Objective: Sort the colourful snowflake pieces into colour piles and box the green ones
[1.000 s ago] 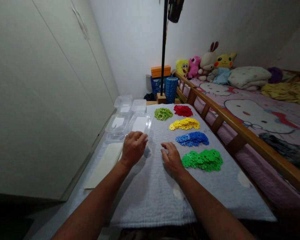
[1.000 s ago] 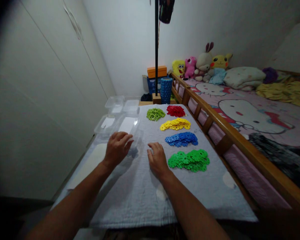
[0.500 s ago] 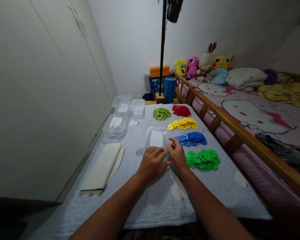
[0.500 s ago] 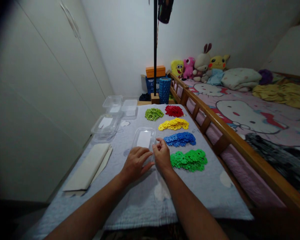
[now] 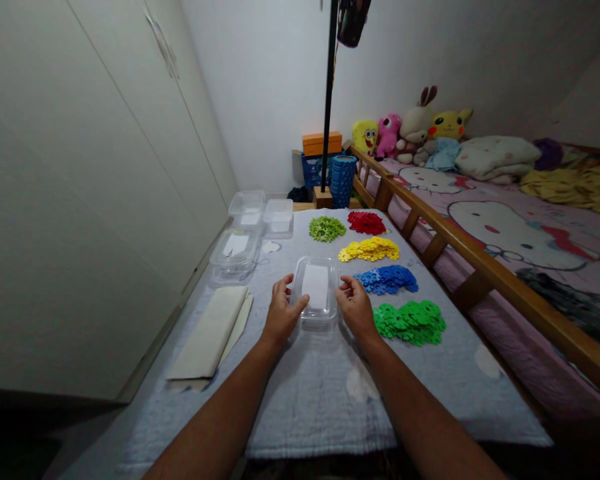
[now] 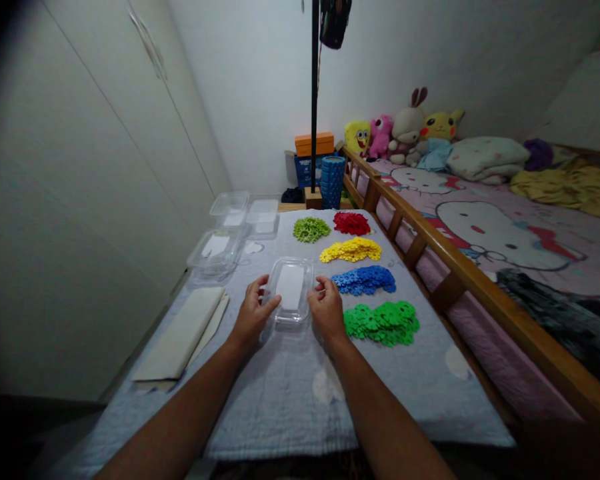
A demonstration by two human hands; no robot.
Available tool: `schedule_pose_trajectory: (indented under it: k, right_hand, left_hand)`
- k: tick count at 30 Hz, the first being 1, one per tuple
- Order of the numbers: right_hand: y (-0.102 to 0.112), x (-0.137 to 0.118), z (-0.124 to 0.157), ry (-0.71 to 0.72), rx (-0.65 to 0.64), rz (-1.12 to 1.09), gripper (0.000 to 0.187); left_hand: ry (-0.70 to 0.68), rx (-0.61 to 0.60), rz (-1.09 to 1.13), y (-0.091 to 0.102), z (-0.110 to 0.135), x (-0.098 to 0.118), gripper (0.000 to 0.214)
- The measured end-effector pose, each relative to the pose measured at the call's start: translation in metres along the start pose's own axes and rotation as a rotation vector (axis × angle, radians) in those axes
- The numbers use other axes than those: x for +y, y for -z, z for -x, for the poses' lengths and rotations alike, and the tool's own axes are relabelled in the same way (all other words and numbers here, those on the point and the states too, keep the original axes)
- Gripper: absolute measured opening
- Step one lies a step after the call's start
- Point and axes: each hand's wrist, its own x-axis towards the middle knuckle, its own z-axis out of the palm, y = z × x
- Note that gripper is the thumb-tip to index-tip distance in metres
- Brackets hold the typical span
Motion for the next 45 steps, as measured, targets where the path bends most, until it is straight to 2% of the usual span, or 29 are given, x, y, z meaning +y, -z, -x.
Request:
schedule_pose_trajectory:
  k: [3, 6, 9, 12, 15, 19, 25, 33, 45]
  right_hand:
    - [0.003, -0.001, -0.017, 0.055, 0.014, 0.077, 0.042]
    - [0.002, -0.005, -0.042, 0.082, -0.023, 0.156, 0.041]
    - [-0.004, -0.008, -0.064, 0.05, -0.073, 0.247, 0.033]
    - [-0.013, -0.008, -0.074, 0.011, -0.085, 0.304, 0.027]
    - [-0.019, -0.004, -0.073, 0.039, -0.031, 0.305, 0.024]
    - [-0.022, 0.002, -0.069, 0.1, 0.018, 0.279, 0.023]
    - [-0.018, -0.001, -0.066, 0.171, 0.033, 0.254, 0.022]
    - [-0.014, -0.009, -0.062, 0.16, 0.022, 0.277, 0.02]
    - [-0.005, -0.019, -0.059, 0.15, 0.016, 0.295, 0.023]
  left_hand:
    - [0.007, -0.031, 0.04, 0.002, 0.001, -0.002, 0.066]
    - [-0.041, -0.099, 0.055, 0.003, 0.001, -0.003, 0.083]
    - [-0.111, -0.188, 0.058, 0.004, 0.0, -0.005, 0.106]
    - [-0.167, -0.261, 0.033, 0.006, 0.001, -0.005, 0.121]
    - [-0.206, -0.302, -0.033, 0.008, 0.001, -0.005, 0.123]
    - [-0.241, -0.293, -0.088, 0.007, 0.003, -0.006, 0.125]
    - [-0.136, -0.327, -0.015, 0.005, 0.008, -0.004, 0.146]
    - [-0.138, -0.302, -0.019, 0.005, 0.006, -0.002, 0.143]
    - [-0.089, -0.33, -0.007, 0.006, 0.006, 0.002, 0.139]
